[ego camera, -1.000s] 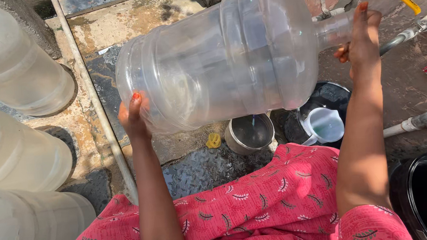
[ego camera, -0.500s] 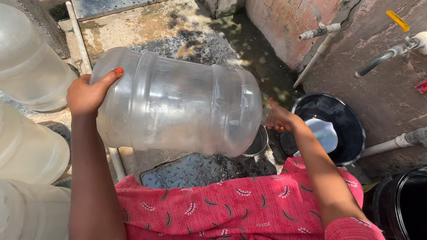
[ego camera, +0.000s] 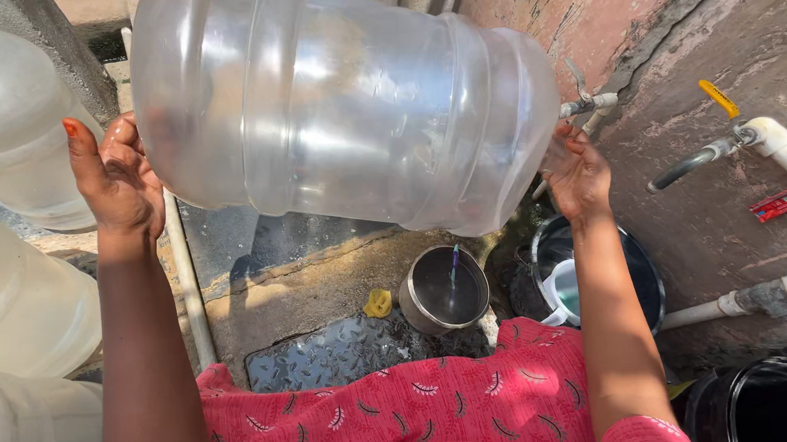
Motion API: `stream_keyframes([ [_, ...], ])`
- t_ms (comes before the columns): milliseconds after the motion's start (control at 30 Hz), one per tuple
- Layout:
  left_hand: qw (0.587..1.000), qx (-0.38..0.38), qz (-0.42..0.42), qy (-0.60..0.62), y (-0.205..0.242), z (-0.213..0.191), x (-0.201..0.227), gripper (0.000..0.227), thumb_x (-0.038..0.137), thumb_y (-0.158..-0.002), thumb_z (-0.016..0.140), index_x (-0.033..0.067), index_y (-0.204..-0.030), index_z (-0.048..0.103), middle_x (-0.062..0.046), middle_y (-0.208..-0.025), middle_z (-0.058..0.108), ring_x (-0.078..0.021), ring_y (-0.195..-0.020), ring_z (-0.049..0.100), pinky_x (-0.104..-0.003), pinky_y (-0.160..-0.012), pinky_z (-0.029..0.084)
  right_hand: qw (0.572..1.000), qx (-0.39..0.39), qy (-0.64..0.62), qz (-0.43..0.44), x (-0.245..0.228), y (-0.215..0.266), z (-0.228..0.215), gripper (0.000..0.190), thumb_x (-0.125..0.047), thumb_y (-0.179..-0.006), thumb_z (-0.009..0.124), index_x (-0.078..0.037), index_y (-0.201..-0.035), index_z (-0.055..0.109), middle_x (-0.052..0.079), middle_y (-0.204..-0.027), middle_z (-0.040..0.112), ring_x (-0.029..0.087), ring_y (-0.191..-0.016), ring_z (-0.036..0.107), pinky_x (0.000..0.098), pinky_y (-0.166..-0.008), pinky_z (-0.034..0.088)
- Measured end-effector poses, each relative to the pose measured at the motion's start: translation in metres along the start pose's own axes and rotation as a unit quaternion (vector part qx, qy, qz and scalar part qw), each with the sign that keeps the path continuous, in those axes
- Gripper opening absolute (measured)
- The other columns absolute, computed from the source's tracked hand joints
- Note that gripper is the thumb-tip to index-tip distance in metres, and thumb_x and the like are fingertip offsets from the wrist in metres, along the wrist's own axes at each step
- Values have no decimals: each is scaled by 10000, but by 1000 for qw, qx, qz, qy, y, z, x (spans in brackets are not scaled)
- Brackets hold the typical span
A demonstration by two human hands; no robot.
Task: The person cleans a large plastic water jug by filling it with water and shaking it, then pouring the water out.
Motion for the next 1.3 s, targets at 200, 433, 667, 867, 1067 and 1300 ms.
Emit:
stream_keyframes([
  [200,959,51,-148,-236,14,21,-45,947,725,-794,665,-60,-1321,604,-175,-1154,677,-230,-1005,650,-352,-857,538,941,186,205,195,52,11,-47,429,-443,-1006,417,-68,-1164,555,105,-988,679,258,-777,669,421,-630,536],
  [433,800,68,-436,-406,46,1,-114,1007,660,-826,806,-218,-1277,606,-283,-1225,647,-324,-1101,662,-419,-930,507,795,55,368,480,104,42,-104,701,-609,-1004,258,-26,-1054,643,139,-790,702,203,-527,611,289,-423,375],
  [667,981,-7,-110,-157,34,-3,-43,626,471,-967,646,-31,-1328,548,-120,-1203,648,-167,-1086,642,-309,-940,541,978,2,208,-8,26,27,-55,363,-396,-1128,451,-72,-1243,567,85,-1123,664,180,-895,663,313,-671,496],
  [867,998,-12,9,64,38,23,-9,774,602,-1054,548,-50,-1468,500,-126,-1336,642,-197,-1208,618,-356,-1099,516,992,73,-101,-25,12,31,3,449,-336,-1024,426,-51,-1336,576,89,-1209,699,205,-1083,722,352,-923,617],
  [1067,968,-18,-134,-210,52,2,-5,844,655,-931,603,-49,-1395,566,-153,-1240,654,-238,-1132,638,-364,-948,516,939,72,246,231,64,41,-33,589,-569,-1014,295,-137,-1191,655,55,-924,695,152,-658,600,299,-517,445],
  [1300,842,111,-406,-339,53,-24,-80,734,574,-848,744,-49,-1221,640,-165,-1221,675,-243,-1064,661,-359,-882,513,811,83,428,390,130,42,-77,717,-664,-1031,221,-83,-966,636,83,-706,613,130,-447,350,295,-397,244],
])
Point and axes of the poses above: each hand's wrist, its own y-axis away from the middle knuckle, its own z-axis out of the palm, x = y × z, the point moved 2 cm from there along -y, towards the middle knuckle
